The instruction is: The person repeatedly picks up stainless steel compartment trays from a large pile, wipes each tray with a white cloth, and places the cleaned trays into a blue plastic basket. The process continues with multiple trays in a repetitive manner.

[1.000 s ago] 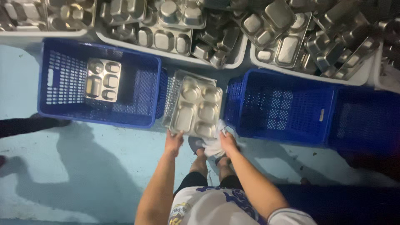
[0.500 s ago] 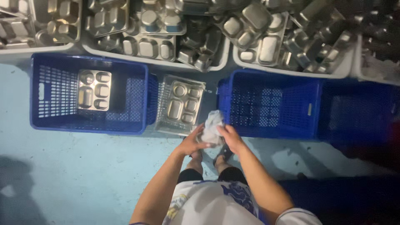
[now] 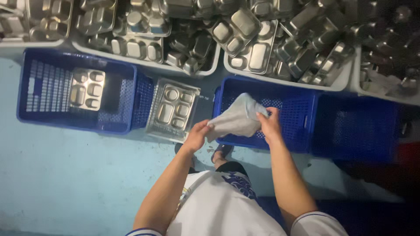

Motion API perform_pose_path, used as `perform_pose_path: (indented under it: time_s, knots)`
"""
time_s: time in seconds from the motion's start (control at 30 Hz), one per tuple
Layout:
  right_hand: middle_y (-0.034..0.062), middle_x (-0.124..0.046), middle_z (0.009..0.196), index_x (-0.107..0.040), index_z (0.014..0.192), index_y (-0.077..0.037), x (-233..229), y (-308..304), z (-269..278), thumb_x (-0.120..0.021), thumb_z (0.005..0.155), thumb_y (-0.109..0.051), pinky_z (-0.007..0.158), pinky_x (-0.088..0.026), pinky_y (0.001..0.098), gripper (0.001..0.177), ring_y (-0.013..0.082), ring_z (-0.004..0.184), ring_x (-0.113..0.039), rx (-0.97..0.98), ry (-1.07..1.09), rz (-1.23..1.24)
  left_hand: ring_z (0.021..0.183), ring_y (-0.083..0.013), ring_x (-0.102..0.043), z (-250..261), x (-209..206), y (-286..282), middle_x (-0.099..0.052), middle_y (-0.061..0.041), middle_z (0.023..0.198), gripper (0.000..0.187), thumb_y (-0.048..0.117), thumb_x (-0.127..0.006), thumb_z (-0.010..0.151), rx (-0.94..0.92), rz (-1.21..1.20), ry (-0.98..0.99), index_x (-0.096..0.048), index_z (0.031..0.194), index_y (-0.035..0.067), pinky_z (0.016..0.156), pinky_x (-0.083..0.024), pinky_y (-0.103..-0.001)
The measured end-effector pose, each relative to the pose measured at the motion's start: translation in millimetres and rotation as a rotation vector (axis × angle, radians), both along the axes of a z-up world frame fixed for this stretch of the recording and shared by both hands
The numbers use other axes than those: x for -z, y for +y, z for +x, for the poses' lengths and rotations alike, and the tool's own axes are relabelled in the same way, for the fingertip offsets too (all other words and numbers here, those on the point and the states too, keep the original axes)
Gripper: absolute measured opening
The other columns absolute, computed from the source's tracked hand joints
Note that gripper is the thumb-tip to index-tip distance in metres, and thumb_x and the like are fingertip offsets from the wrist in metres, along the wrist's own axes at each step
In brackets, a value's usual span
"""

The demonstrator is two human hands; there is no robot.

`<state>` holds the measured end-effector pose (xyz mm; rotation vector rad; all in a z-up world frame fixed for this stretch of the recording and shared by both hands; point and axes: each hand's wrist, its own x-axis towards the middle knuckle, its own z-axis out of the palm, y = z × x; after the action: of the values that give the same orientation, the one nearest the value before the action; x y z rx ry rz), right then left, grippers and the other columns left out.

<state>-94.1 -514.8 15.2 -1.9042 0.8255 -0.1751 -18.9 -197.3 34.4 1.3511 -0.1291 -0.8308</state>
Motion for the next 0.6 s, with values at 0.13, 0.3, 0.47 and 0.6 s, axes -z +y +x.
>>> perform_pose_path:
  time_s: [0.13, 0.3, 0.47, 0.6]
  knots:
    - [0.0106, -0.072, 0.102, -0.064, 0.117, -0.003, 0.8, -46.2, -17.9, -0.083, 0.086, -0.026, 0.083, -0.054, 0.0355, 0.043, 0.0225, 0.094, -0.069, -0.172, 0.316, -0.051, 0.098, -0.0184, -0.068, -17.4, 3.9, -7.1, -0.073, -0.007, 0.108, 0.032, 0.029, -0.057, 0.104, -0.219, -0.177, 0.27, -0.07, 0.118, 0.003, 0.088, -0.054, -0.033]
    - [0.0118, -0.072, 0.106, -0.057, 0.125, -0.001, -18.0, -80.5, -21.7, -0.073, 0.091, -0.004, 0.088, -0.053, 0.0353, 0.037, 0.0218, 0.099, -0.068, -0.309, -0.01, 0.633, 0.109, -0.0228, -0.071, -2.0, -4.3, 20.3, -0.071, -0.009, 0.121, 0.051, 0.042, -0.065, 0.09, -0.339, -0.54, 0.509, -0.06, 0.128, 0.009, 0.094, -0.058, -0.038]
    - [0.0099, -0.071, 0.105, -0.046, 0.141, -0.01, -3.7, -98.3, -25.7, -0.061, 0.092, 0.005, 0.09, -0.056, 0.0342, 0.054, 0.0186, 0.099, -0.068, -0.185, -0.002, 0.919, 0.105, -0.0266, -0.068, -27.8, 47.3, -11.3, -0.068, -0.01, 0.122, 0.065, 0.028, -0.075, 0.083, -0.151, -0.201, 0.598, -0.055, 0.141, 0.008, 0.086, -0.055, -0.044]
    - [0.0176, -0.069, 0.105, -0.042, 0.153, -0.018, 28.7, -107.9, -37.3, -0.063, 0.086, 0.006, 0.082, -0.055, 0.0415, 0.074, 0.0294, 0.095, -0.068, -0.339, 0.385, 0.389, 0.102, -0.0311, -0.07, -41.9, 101.5, -15.1, -0.074, -0.021, 0.117, 0.057, 0.019, -0.081, 0.082, -0.13, 0.609, 0.331, -0.065, 0.131, -0.005, 0.088, -0.057, -0.045]
